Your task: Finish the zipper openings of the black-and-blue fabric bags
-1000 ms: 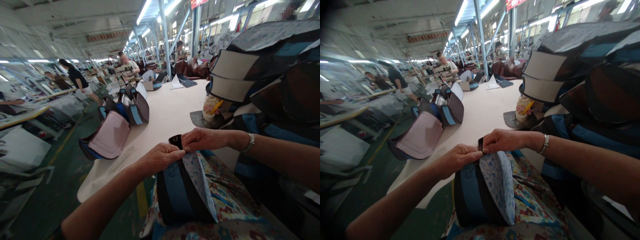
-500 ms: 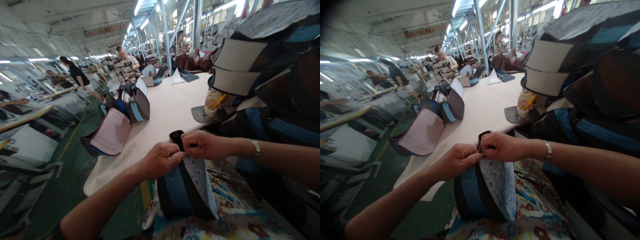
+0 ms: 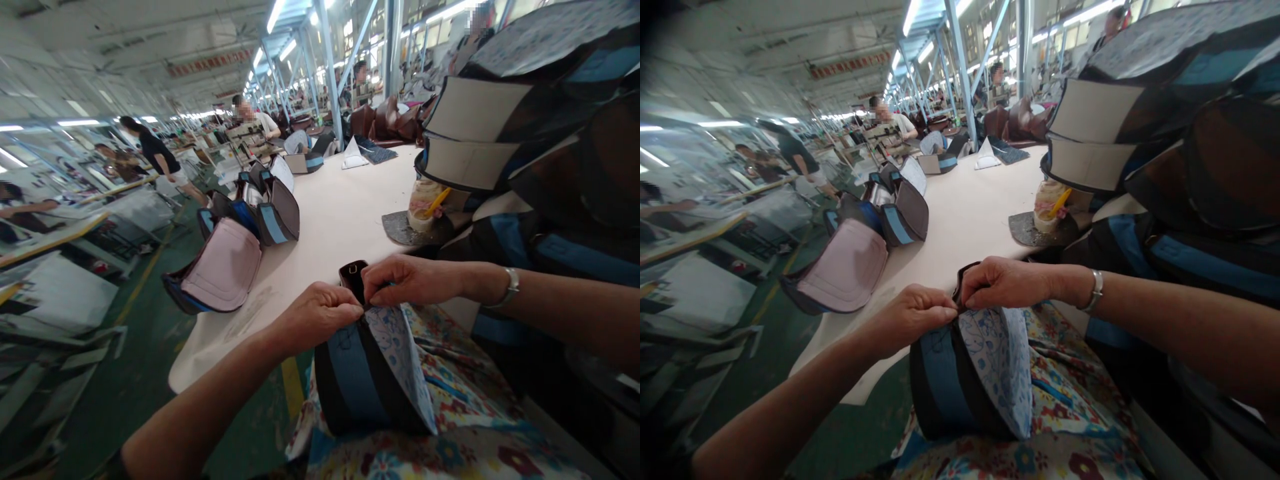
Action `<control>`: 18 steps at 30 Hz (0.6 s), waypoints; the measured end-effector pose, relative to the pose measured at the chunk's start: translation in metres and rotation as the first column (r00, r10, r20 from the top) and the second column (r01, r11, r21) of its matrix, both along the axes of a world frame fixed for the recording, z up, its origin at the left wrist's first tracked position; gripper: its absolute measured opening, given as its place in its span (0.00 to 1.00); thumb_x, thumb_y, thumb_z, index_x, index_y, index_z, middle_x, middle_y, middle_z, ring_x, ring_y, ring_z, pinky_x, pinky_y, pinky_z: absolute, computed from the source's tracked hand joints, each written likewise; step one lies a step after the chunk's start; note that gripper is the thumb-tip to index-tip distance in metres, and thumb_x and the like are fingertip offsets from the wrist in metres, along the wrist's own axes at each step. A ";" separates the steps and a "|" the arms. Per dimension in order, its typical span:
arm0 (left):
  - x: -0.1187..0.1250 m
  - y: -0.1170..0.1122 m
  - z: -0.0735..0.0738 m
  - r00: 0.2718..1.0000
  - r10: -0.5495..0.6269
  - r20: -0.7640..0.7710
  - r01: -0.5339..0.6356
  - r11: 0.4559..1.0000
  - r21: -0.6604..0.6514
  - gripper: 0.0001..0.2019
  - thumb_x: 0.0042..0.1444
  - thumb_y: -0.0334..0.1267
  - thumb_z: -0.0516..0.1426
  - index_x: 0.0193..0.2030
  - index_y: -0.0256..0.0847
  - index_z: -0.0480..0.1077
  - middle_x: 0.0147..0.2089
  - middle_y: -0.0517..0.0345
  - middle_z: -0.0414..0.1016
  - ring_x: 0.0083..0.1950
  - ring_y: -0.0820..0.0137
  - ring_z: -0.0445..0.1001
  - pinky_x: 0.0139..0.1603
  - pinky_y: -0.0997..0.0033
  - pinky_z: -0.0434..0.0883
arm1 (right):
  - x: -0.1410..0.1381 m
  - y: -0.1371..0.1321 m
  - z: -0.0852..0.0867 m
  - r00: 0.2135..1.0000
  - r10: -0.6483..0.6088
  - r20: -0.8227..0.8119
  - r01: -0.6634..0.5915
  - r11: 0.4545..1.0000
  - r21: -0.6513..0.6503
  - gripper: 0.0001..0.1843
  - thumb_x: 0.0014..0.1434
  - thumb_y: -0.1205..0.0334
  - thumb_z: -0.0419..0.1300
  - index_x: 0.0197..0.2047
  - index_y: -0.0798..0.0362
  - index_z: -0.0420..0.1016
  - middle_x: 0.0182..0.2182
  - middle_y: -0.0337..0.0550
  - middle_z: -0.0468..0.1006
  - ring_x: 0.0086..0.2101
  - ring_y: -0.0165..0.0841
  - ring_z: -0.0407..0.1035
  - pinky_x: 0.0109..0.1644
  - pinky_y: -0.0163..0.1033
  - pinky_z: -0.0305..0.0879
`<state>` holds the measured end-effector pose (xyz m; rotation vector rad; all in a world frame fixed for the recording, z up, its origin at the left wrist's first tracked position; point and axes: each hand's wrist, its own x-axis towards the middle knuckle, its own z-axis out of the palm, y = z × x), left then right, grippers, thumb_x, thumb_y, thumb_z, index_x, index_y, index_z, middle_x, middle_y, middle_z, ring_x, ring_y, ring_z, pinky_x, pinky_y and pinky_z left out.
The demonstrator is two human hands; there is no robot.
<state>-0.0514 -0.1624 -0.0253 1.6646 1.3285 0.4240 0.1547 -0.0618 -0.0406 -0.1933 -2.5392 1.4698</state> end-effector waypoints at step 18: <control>-0.006 -0.004 0.003 0.996 0.091 0.004 -0.090 0.981 0.173 0.18 0.62 0.49 0.54 0.26 0.37 0.67 0.25 0.64 0.60 0.28 0.74 0.59 0.28 0.75 0.57 | 0.032 -0.052 0.001 0.881 -0.405 0.245 0.332 0.898 0.288 0.32 0.56 0.32 0.56 0.31 0.57 0.71 0.27 0.44 0.72 0.27 0.32 0.66 0.29 0.35 0.60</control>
